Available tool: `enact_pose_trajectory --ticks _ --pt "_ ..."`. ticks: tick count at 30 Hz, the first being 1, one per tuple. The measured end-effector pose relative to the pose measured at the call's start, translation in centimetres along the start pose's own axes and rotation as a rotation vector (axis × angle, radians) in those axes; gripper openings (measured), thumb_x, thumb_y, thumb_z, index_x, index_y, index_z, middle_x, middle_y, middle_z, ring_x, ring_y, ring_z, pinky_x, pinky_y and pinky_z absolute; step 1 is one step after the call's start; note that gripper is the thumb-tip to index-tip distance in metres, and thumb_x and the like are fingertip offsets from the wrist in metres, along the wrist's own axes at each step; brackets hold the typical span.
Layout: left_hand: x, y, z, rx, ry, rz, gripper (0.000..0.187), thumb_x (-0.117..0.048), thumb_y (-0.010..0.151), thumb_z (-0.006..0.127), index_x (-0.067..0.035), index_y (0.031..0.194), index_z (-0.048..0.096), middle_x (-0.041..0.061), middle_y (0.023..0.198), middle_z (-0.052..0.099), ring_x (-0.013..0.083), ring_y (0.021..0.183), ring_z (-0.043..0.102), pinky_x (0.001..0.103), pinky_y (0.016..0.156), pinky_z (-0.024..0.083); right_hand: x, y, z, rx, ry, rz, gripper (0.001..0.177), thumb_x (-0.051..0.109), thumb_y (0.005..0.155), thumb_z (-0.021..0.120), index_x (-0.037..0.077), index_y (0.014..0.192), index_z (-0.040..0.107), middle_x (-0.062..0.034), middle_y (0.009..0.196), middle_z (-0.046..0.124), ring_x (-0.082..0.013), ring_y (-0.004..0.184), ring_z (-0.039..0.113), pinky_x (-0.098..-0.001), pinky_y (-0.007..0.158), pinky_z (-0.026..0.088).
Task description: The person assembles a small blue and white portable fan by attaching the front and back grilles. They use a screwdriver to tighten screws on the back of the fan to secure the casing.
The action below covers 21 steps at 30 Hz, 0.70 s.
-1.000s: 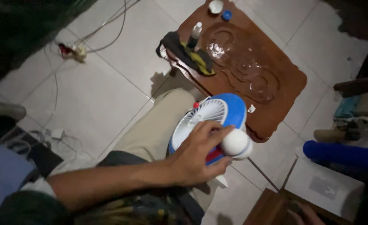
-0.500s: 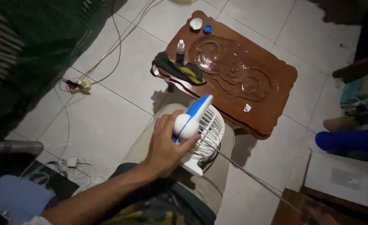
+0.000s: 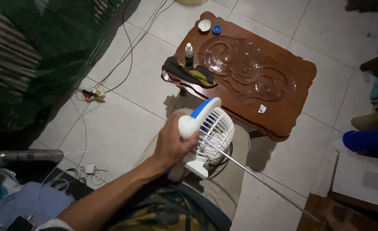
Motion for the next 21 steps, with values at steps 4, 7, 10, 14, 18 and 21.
enact_pose_trajectory --ticks 4,7,10,14,18,21 --pt "0.5 0.9 -0.1 -0.007 -0.011 -0.071 0.054 -0.03 0.083 0.078 -0.005 0.125 0.057 0.019 0.11 0.068 0.0381 0.096 0.07 0.046 0.081 0.057 -0.9 1.3 -0.8 -0.014 -0.011 -0.008 0.059 0.028 0.088 0.071 0.006 0.141 0.056 -0.0175 0.133 0.063 -0.0247 0.126 0.062 -0.0389 0.108 0.049" --pt "0.5 1.2 -0.2 0.007 -0.008 -0.099 0.051 -0.03 0.08 0.08 -0.005 0.119 0.061 0.019 0.107 0.07 0.0375 0.095 0.07 0.046 0.081 0.057 -0.9 1.2 -1.0 -0.004 -0.011 -0.013 0.059 0.028 0.088 0.07 0.006 0.141 0.056 -0.0179 0.131 0.063 -0.0249 0.125 0.063 -0.0388 0.107 0.05" --pt "0.4 1.2 -0.3 0.005 0.021 -0.148 0.051 -0.032 0.076 0.083 -0.004 0.114 0.064 0.019 0.104 0.07 0.0375 0.092 0.07 0.046 0.079 0.057 -0.1 1.1 -1.9 0.005 -0.018 -0.03 0.059 0.028 0.088 0.069 0.005 0.141 0.055 -0.0184 0.13 0.063 -0.0252 0.124 0.064 -0.0388 0.105 0.051" --pt "1.3 1.5 0.1 0.064 0.107 -0.304 0.052 -0.04 0.075 0.086 -0.004 0.107 0.066 0.019 0.098 0.072 0.0378 0.087 0.072 0.048 0.075 0.056 0.5 0.3 -3.0 0.001 -0.02 -0.037 0.059 0.029 0.088 0.068 0.004 0.14 0.055 -0.019 0.129 0.063 -0.0255 0.122 0.064 -0.0387 0.104 0.052" --pt "0.4 1.8 -0.3 0.062 0.111 -0.225 0.046 -0.038 0.08 0.084 -0.003 0.104 0.066 0.019 0.092 0.074 0.038 0.083 0.073 0.047 0.071 0.058 -0.5 1.9 -2.1 -0.004 -0.016 -0.049 0.059 0.029 0.089 0.068 0.004 0.14 0.055 -0.0196 0.127 0.063 -0.0258 0.12 0.065 -0.0387 0.102 0.053" --pt "0.0 1.4 -0.7 0.047 0.095 -0.204 0.042 -0.036 0.082 0.082 -0.004 0.103 0.067 0.019 0.089 0.074 0.0372 0.08 0.074 0.046 0.068 0.058 -1.5 2.4 -1.2 -0.009 -0.011 -0.066 0.059 0.03 0.089 0.067 0.003 0.14 0.054 -0.02 0.126 0.063 -0.026 0.119 0.066 -0.0386 0.1 0.054"
Point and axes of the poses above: each hand's wrist, its own y-axis towards the middle knuckle, its own z-axis out of the palm, x = y × z, the point moved 10 cm from there along y, towards the middle knuckle
